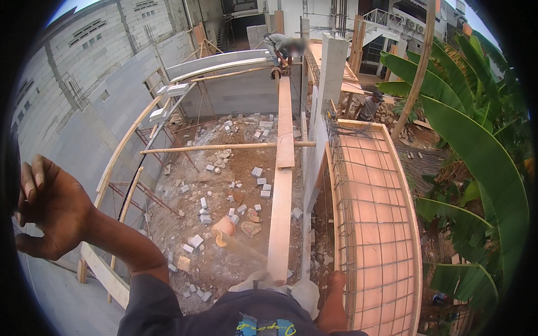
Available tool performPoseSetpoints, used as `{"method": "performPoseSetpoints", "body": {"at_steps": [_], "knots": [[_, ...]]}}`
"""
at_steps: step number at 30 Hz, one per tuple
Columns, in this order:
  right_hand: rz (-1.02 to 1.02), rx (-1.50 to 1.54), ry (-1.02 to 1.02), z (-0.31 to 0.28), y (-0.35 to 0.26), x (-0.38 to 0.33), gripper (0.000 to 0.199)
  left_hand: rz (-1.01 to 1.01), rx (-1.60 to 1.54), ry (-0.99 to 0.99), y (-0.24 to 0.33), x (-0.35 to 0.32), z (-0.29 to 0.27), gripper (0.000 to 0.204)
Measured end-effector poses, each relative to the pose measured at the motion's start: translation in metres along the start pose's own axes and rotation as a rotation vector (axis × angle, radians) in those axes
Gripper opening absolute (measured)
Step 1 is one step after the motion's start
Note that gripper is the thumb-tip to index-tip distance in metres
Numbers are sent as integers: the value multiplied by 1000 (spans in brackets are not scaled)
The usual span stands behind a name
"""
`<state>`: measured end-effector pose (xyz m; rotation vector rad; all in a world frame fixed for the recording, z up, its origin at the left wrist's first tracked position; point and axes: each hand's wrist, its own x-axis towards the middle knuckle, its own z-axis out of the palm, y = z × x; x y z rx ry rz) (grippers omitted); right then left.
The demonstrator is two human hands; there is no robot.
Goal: The person uses pliers to bend and secure wire ties at the intersections of a metal grid attached to a wooden frame. They repeatedly position the wire, twist it with the pliers, and trim excess wire while working on the elevated frame.
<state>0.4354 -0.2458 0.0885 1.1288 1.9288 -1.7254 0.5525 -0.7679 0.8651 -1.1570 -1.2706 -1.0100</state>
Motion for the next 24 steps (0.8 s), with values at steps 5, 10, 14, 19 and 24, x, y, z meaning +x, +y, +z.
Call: {"method": "performPoseSetpoints", "body": {"at_steps": [5, 10, 14, 19, 24], "knots": [[9, -493, 693, -21, -6, 27, 60, -1133, 361, -260, -157, -157, 25, 20], [77, -571, 660, 14, -31, 12, 64, -1660, 474, -1280, -208, -367, -18, 57], [83, -1035, 189, 31, -80, -36, 43, -1944, 376, -1637, -180, -527, -65, 78], [293, -545, 250, 19, -72, 29, 42, -2203, 189, -1780, -149, -601, -40, 87], [410, 232, 230, 39, -77, 96, 47, -2727, 20, -1340, -150, -604, -32, 87]]}}
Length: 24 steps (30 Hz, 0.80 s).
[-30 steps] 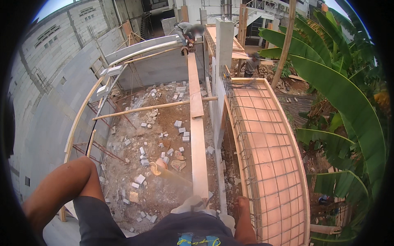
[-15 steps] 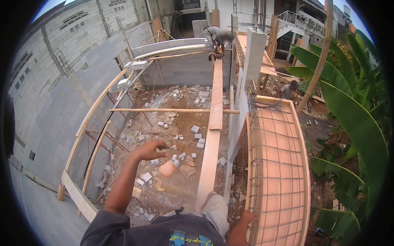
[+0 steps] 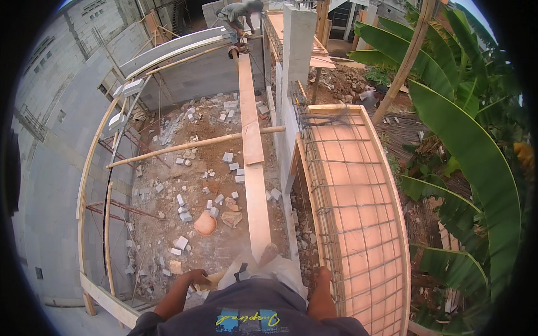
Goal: The person uses pliers to bend and secure wire ties at the intersections of a metal grid attached to a wooden frame. They repeatedly position the wire, twist it with the pliers, and trim excess wire while working on the elevated frame.
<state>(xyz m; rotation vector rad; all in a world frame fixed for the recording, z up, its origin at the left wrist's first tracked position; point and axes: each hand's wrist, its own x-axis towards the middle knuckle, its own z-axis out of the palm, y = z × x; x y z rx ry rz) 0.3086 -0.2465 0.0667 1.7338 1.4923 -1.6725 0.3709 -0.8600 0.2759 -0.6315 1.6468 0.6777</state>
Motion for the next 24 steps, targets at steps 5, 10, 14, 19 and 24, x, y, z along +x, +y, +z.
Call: {"method": "performPoseSetpoints", "body": {"at_steps": [5, 10, 14, 19, 24], "knots": [[-210, -91, -325, 73, -87, -16, 43, -29, 26, -41, 6, 0, -11, 87], [-284, -35, -381, 122, -143, -66, 42, -87, 190, -198, 15, 7, -33, 55], [-291, -19, -343, 111, -136, -64, 40, -90, 191, -233, 26, 30, -55, 58], [-160, -58, -146, 85, -111, -46, 32, -80, 58, -77, 43, 71, -101, 60], [21, -105, -14, 97, -95, -45, 28, -145, 4, -86, 55, 106, -122, 63]]}}
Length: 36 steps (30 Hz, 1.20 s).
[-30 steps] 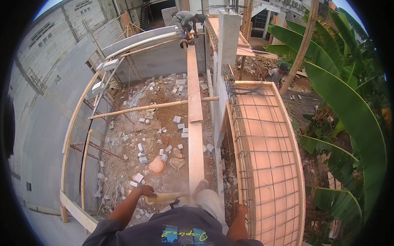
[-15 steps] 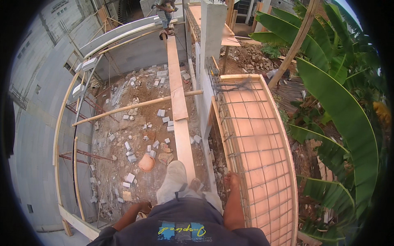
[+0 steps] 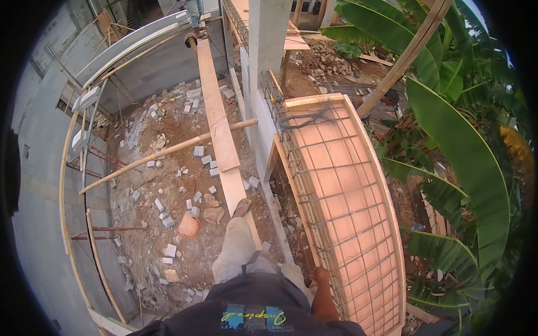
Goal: The person uses pliers to bend and secure wire ties at the intersections of a metal grid attached to a wooden frame. They repeatedly position the wire, twist it with the pliers, and trim excess wire while working on the elevated frame.
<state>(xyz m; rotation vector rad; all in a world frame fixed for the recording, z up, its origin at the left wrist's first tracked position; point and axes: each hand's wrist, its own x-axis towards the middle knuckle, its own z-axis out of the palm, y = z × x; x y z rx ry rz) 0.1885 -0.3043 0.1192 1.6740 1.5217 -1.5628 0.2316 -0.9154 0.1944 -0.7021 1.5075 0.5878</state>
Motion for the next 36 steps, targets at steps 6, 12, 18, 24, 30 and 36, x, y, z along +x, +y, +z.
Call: {"method": "performPoseSetpoints", "body": {"at_steps": [6, 12, 18, 24, 30, 36], "knots": [[-45, 67, -41, 110, -82, -17, 28, -45, 381, -151, 13, 71, -56, 67], [-279, -29, -271, 265, -254, -90, 34, 557, 377, 612, 288, 83, -304, 35], [-326, 108, -151, 286, -294, -149, 31, 1393, 591, 694, 671, 9, -385, 34], [-6, 300, 146, 244, -143, -165, 35, 1445, 940, 763, 860, -4, -291, 50], [229, 521, 268, 265, -10, -236, 38, 1192, 1372, 854, 906, 36, -266, 59], [59, 510, 122, 310, 11, -233, 35, 1149, 1662, 994, 933, 57, -281, 48]]}}
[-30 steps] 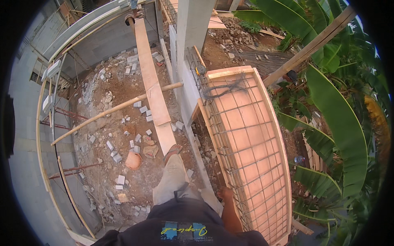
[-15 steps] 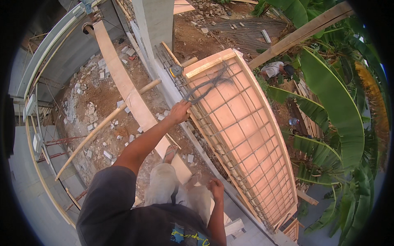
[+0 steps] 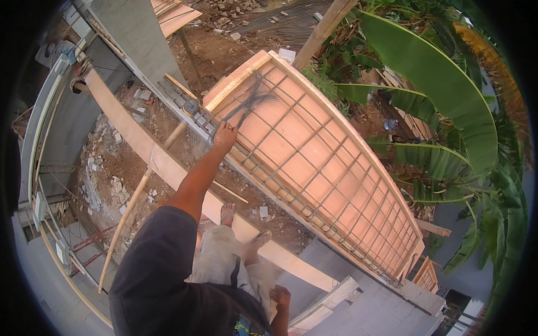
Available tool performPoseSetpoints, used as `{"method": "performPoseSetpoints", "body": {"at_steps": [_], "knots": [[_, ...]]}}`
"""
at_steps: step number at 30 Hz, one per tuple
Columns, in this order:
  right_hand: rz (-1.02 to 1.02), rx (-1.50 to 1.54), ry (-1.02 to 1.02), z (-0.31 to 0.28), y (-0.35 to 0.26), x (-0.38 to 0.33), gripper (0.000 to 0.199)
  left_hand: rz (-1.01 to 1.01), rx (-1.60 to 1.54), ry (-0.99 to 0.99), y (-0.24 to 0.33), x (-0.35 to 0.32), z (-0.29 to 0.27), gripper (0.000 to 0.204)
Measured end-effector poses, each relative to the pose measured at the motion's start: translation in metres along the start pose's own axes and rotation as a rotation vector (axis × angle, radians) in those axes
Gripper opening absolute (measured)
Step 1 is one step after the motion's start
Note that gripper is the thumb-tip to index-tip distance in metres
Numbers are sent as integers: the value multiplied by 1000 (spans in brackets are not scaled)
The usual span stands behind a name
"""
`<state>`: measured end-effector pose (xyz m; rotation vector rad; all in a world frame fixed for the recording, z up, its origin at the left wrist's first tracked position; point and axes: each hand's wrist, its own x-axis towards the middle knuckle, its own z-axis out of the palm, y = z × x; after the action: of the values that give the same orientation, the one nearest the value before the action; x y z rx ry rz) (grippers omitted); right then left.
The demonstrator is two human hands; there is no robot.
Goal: The person uses pliers to bend and secure wire ties at the intersections of a metal grid attached to a wooden frame. They repeatedly position the wire, twist it with the pliers, and trim excess wire while working on the elevated frame.
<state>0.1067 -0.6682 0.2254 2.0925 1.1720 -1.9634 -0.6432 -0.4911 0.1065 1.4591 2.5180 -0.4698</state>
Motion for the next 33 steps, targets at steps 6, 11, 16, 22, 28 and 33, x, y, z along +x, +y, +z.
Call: {"method": "performPoseSetpoints", "body": {"at_steps": [6, 11, 16, 22, 28, 33], "knots": [[33, 166, 86, 5, -46, 22, 28, -40, -583, 48, 4, -22, -105, 53], [-146, 52, 82, -6, -129, 57, 26, 9, -1956, 99, 6, -97, -226, 28], [-705, 0, 32, 20, -333, -5, 27, 123, -2308, 212, 81, -205, -290, 27], [-1040, -41, -334, 44, -448, -131, 29, 154, -2463, 236, 170, -320, -353, 30], [-1229, -137, -300, 12, -416, -153, 33, 214, -2483, 174, 237, -365, -359, 33], [-1262, -176, -406, -36, -402, -143, 29, 199, -2353, 163, 282, -377, -353, 25]]}}
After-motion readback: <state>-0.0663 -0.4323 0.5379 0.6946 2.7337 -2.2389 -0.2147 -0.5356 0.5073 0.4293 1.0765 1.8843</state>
